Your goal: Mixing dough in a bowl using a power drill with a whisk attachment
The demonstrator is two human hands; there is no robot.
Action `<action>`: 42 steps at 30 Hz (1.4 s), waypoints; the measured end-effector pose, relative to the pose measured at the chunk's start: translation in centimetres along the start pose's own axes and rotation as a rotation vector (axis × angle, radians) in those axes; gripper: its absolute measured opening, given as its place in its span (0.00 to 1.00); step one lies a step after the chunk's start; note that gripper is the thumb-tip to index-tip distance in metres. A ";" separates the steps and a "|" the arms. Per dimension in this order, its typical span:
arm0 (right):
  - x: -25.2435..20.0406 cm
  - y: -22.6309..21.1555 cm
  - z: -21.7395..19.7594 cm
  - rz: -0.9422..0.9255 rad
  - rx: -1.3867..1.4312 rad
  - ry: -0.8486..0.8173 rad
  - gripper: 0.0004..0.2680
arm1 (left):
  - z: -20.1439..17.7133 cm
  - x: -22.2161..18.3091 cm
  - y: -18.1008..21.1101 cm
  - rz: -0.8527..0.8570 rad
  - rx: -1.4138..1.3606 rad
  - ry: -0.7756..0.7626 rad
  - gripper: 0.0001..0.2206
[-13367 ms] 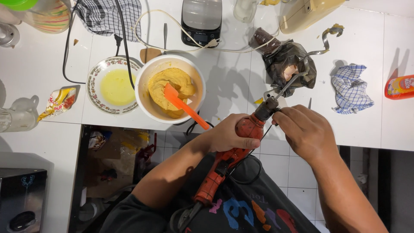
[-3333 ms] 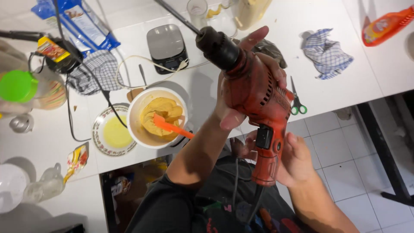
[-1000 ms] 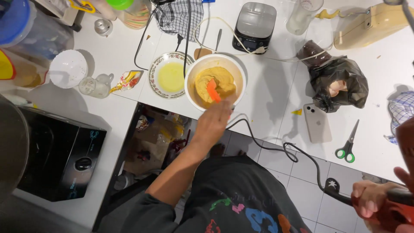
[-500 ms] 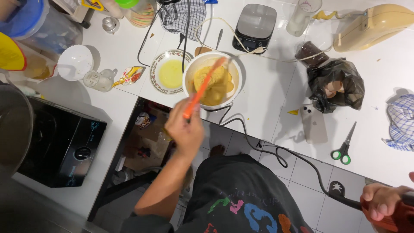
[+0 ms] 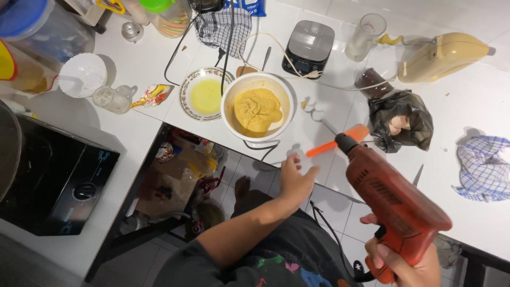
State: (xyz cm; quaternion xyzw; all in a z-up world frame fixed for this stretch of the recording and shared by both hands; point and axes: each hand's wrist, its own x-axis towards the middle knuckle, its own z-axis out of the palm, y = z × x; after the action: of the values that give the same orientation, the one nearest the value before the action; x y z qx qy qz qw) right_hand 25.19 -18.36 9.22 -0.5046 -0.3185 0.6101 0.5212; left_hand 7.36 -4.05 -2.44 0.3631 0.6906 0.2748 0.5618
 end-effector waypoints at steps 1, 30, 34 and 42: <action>0.5 -0.4 1.2 0.007 -0.002 -0.004 0.21 | -1.1 -0.5 -0.9 -0.007 -0.003 0.003 0.29; 9.7 2.0 24.3 0.560 -0.286 0.549 0.05 | -24.2 16.2 -0.3 -0.126 -0.246 0.127 0.17; 9.9 1.6 24.4 0.544 -0.326 0.536 0.06 | -24.2 17.9 0.9 -0.171 -0.207 0.031 0.19; 9.1 2.1 21.3 0.254 -0.128 0.482 0.22 | -21.1 19.3 -0.1 0.349 -0.077 -0.167 0.21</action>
State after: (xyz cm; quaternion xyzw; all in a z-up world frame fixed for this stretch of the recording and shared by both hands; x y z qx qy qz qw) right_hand 4.79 -7.23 10.81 -0.7030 -0.1577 0.5114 0.4684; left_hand -15.29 12.13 -9.07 0.4770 0.5573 0.3632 0.5744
